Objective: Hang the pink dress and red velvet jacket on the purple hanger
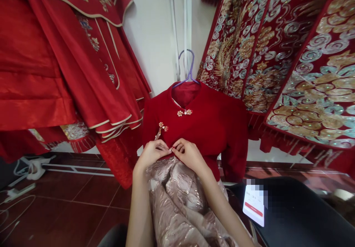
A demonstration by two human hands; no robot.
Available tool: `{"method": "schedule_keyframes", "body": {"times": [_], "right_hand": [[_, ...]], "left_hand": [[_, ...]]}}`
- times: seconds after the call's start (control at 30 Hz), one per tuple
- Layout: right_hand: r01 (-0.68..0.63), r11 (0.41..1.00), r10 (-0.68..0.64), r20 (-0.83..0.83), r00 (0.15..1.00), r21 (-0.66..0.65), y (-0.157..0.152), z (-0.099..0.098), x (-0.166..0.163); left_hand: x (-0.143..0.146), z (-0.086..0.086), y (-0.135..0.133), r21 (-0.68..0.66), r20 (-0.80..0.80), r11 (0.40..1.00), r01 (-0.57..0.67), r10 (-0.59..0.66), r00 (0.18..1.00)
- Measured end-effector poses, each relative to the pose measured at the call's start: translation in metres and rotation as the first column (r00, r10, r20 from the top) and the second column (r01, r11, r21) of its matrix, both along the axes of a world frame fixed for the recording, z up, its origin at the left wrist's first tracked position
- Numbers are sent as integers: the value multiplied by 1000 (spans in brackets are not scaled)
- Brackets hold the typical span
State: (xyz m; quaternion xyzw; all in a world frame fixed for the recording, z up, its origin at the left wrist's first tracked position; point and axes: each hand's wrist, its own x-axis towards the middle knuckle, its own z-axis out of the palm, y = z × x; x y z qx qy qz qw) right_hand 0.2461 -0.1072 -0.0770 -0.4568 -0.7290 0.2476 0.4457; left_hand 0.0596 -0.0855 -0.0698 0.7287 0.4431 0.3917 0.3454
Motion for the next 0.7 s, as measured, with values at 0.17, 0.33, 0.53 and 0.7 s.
{"method": "schedule_keyframes", "body": {"times": [0.17, 0.33, 0.53, 0.7], "right_hand": [[7, 999, -7, -8, 1000, 44, 0, 0, -2], [-5, 1000, 4, -43, 999, -17, -1, 3, 1], [-287, 919, 232, -219, 948, -269, -14, 26, 20], [-370, 867, 262, -328, 907, -332, -23, 40, 32]], "left_hand": [[1, -2, 2, 32, 27, 999, 30, -31, 999], [0, 1, -1, 10, 97, 999, 41, -42, 994], [10, 11, 4, -110, 552, 993, -39, 94, 828], [39, 10, 16, -289, 834, 957, 29, 237, 498]]}}
